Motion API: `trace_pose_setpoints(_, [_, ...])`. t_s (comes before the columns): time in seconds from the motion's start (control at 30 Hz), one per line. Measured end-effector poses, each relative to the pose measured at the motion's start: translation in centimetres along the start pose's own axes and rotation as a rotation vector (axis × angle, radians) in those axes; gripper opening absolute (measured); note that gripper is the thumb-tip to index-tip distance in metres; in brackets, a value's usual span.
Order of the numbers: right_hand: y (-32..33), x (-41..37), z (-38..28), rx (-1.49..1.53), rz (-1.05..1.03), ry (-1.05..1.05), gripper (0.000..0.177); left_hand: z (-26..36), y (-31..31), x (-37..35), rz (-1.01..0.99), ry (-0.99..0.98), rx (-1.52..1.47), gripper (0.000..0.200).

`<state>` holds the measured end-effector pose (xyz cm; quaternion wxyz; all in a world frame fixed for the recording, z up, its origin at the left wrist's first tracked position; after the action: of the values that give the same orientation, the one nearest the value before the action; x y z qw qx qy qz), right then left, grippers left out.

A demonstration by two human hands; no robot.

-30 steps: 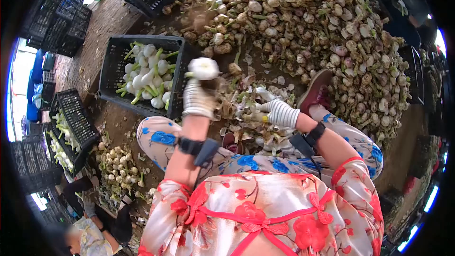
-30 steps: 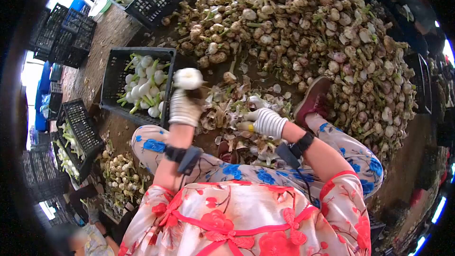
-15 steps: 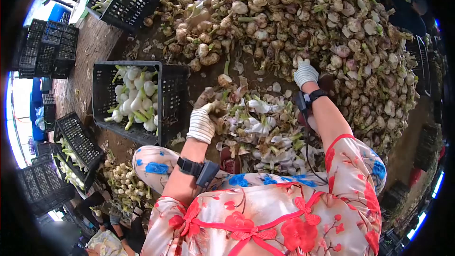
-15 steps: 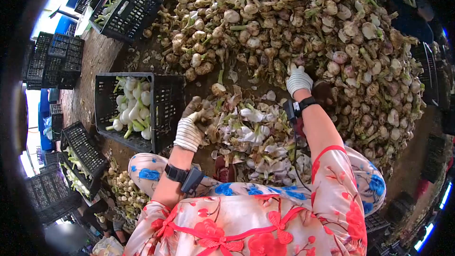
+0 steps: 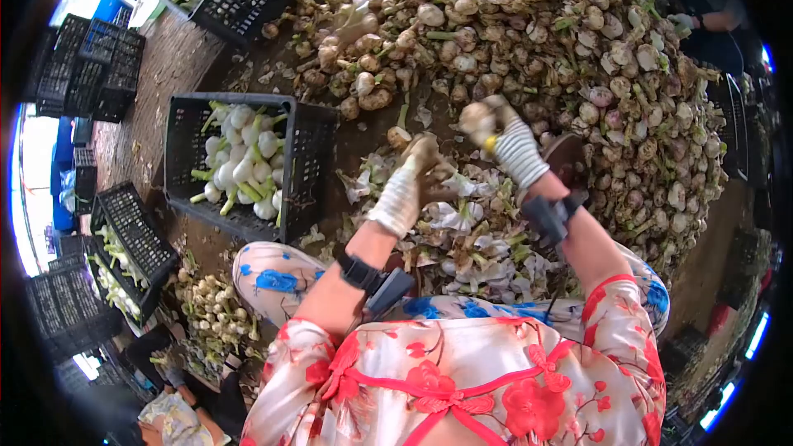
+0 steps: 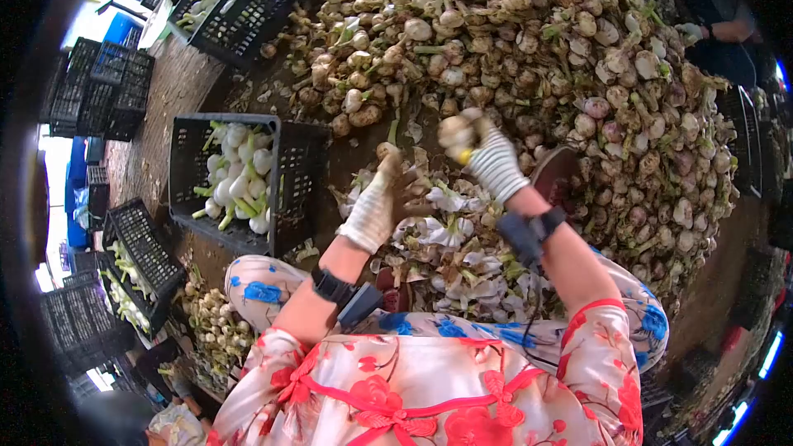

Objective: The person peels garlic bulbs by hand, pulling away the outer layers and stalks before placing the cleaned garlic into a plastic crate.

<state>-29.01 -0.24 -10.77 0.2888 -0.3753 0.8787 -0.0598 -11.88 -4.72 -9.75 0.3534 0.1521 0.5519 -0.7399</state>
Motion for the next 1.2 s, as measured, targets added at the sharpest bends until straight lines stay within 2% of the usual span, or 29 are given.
trace_pose_setpoints(0.07, [-5.7,-5.9,-2.8,-0.809,-0.043,0.508,0.028,0.4,-3.2,-0.8,-0.190,-0.053,0.032,0.050])
trace_pose_setpoints(0.1, [-8.5,-8.7,-4.1,-1.252,-0.020,0.789,0.030,2.4,-2.7,-0.8,-0.047,-0.358,0.100,0.045])
trace_pose_setpoints(0.17, [-9.2,-8.6,-2.7,-0.376,-0.263,0.478,0.037,4.2,-1.2,-1.8,-0.063,-0.402,0.029,0.039])
trace_pose_setpoints(0.2, [-7.8,-8.0,-2.5,-0.332,-0.210,0.246,0.041,3.9,-1.5,-3.4,-0.105,-0.286,-0.044,0.038])
trace_pose_setpoints(0.23, [-8.1,-8.4,-2.6,-0.304,-0.242,0.164,0.036,3.6,-0.8,-3.7,-0.108,-0.290,-0.045,0.038])
trace_pose_setpoints(0.3, [-9.2,-8.9,-2.8,-0.525,-0.288,0.277,0.030,4.0,-1.2,-4.6,-0.266,-0.504,0.151,0.040])
trace_pose_setpoints(0.33, [-10.0,-9.2,-2.9,-0.612,-0.324,0.299,0.037,3.8,-0.9,-5.4,-0.226,-0.574,0.205,0.046])
trace_pose_setpoints(0.37, [-9.4,-10.0,-3.1,-0.834,-0.293,0.274,0.035,3.8,-0.8,-6.0,-0.241,-0.577,0.201,0.046])
trace_pose_setpoints(0.43, [-9.6,-10.8,-2.5,-0.822,-0.291,0.331,0.032,1.9,-0.8,-5.9,-0.329,-0.256,0.063,0.051])
trace_pose_setpoints(0.47, [-9.6,-11.5,-2.8,-0.847,-0.267,0.419,0.030,1.4,0.0,-5.9,-0.243,-0.243,0.087,0.058])
trace_pose_setpoints(0.5, [-9.6,-12.5,-2.8,-0.817,-0.286,0.277,0.031,1.2,-0.9,-7.0,-0.200,-0.189,0.032,0.060])
trace_pose_setpoints(0.6, [-9.0,-13.3,-2.5,-0.730,-0.311,0.292,0.028,0.4,-0.6,-6.3,-0.174,-0.158,-0.049,0.064])
trace_pose_setpoints(0.67, [-8.7,-14.1,-2.5,-0.747,-0.246,0.245,0.027,-0.8,-0.1,-5.7,-0.102,0.025,-0.260,0.067])
trace_pose_setpoints(0.7, [-8.4,-14.2,-2.5,-0.757,-0.191,0.197,0.026,-0.4,-1.3,-6.8,-0.111,0.037,-0.222,0.070])
trace_pose_setpoints(0.77, [-7.6,-13.5,-1.7,-0.826,-0.152,0.252,0.025,-1.4,-0.3,-5.8,-0.166,0.206,-0.196,0.071])
trace_pose_setpoints(0.8, [-7.3,-13.1,-1.6,-0.732,-0.133,0.202,0.025,-0.9,-0.7,-5.9,-0.177,0.202,-0.190,0.071])
trace_pose_setpoints(0.87, [-6.4,-11.8,0.2,-0.523,-0.124,0.078,0.024,1.0,-2.2,-7.0,-0.387,-0.041,-0.069,0.061])
trace_pose_setpoints(0.9, [-6.7,-11.8,0.5,-0.516,-0.131,0.069,0.024,0.8,-2.4,-7.5,-0.374,-0.042,-0.068,0.061])
trace_pose_setpoints(0.97, [-7.4,-11.9,0.3,-0.382,-0.114,0.116,0.026,3.7,-2.9,-9.1,-0.286,-0.597,0.250,0.063])
trace_pose_setpoints(1.0, [-8.3,-12.8,-0.3,-0.266,-0.191,0.051,0.028,3.9,-2.8,-9.2,-0.325,-0.645,0.241,0.070])
trace_pose_setpoints(1.03, [-8.9,-12.6,-0.3,-0.222,-0.198,0.013,0.030,3.8,-3.1,-9.2,-0.367,-0.643,0.210,0.068])
trace_pose_setpoints(1.13, [-8.5,-11.4,-0.1,-0.379,-0.132,0.130,0.031,4.3,-3.3,-9.7,-0.368,-0.694,0.181,0.059])
trace_pose_setpoints(1.2, [-8.6,-12.1,-0.8,-0.407,-0.143,0.165,0.028,3.2,-2.5,-9.4,-0.212,-0.401,0.161,0.046])
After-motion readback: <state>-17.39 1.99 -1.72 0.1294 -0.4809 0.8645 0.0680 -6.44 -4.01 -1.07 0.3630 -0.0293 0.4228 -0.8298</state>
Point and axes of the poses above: each hand's wrist, its own x-axis towards the middle knuckle, its own y-axis out of the back of the hand, z = x × y, the point moved 8 cm from there along x, towards the middle knuckle, and after that the axes turned 14 degrees about -x, right-handed, at the moved point
